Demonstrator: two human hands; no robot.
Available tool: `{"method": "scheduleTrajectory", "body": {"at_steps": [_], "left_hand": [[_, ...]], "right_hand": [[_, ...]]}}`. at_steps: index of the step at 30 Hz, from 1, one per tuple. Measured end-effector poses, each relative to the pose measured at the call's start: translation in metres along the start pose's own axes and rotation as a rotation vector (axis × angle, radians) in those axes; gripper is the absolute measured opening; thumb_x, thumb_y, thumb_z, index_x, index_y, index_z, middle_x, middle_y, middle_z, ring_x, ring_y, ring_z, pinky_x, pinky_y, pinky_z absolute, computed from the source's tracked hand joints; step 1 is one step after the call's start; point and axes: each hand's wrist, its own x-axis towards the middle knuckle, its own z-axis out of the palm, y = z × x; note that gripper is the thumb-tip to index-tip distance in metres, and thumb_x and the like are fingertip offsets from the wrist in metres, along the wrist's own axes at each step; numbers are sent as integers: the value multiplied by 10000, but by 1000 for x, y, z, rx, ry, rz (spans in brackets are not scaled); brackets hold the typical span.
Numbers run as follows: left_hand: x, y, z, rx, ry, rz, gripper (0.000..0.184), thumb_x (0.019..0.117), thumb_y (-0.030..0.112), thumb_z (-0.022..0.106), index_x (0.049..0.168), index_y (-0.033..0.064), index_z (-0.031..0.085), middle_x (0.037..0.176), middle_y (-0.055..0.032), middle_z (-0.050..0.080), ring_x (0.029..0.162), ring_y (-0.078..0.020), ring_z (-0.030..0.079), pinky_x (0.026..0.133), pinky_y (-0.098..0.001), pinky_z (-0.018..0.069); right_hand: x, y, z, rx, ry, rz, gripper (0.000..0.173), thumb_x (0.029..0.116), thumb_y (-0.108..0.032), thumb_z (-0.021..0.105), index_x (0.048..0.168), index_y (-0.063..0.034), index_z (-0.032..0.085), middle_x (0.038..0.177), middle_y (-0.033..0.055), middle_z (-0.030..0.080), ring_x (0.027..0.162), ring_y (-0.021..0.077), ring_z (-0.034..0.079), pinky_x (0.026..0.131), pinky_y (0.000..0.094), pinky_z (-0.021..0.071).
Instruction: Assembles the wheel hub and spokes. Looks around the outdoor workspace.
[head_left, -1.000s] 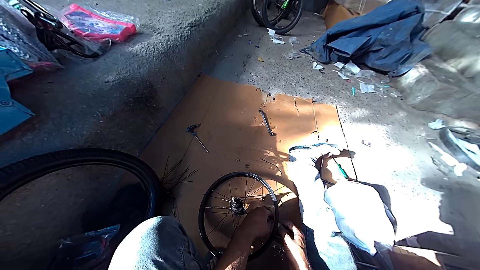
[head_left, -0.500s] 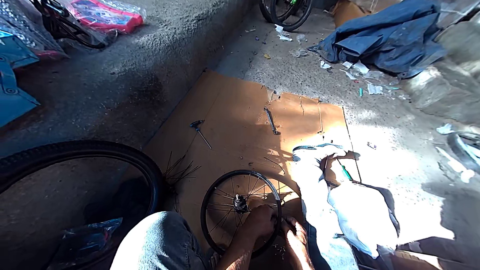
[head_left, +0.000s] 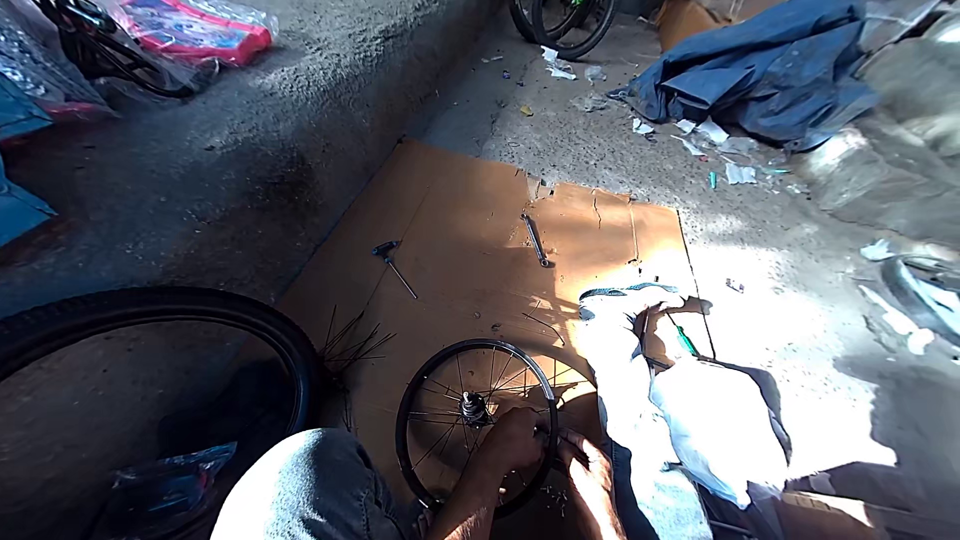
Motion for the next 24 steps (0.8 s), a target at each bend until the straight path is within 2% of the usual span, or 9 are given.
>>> {"method": "scheduleTrajectory", "body": {"at_steps": [6, 10, 18, 24], "left_hand": [[1, -3, -1, -34, 0, 23, 278, 1017, 205, 566, 1184, 55, 730, 1227, -142, 696, 1140, -267, 664, 1027, -479, 514], [1, -4, 0, -59, 0, 21, 264, 998, 209, 587, 1147, 54, 740, 1200, -135, 703, 1095, -254, 674, 999, -468, 526], [2, -6, 0, -93, -13, -7, 251, 990, 206, 604, 1128, 66, 760, 1250, -103, 703, 1107, -219, 676, 1002, -444, 531], [4, -9, -1, -102, -30, 9, 235, 980, 170, 613, 1121, 69, 772, 1333, -85, 677, 1184, -202, 654, 1049, -424, 512]], "right_hand": [[-2, -2, -2, -15, -9, -5, 130, 912, -77, 726, 1031, -46, 769, 1003, 62, 764, 921, 119, 731, 832, 295, 623], [-2, 0, -2, -1, -9, -8, 127, 904, -68, 723, 1022, -41, 765, 987, 69, 760, 893, 129, 735, 803, 306, 634], [-3, 2, -1, -63, -4, -40, 144, 903, -105, 725, 1031, -54, 767, 976, 56, 761, 896, 100, 728, 818, 281, 619], [-4, -1, 0, -130, -1, -88, 151, 907, -99, 692, 1030, -41, 757, 979, 62, 751, 899, 96, 714, 832, 276, 599]]}}
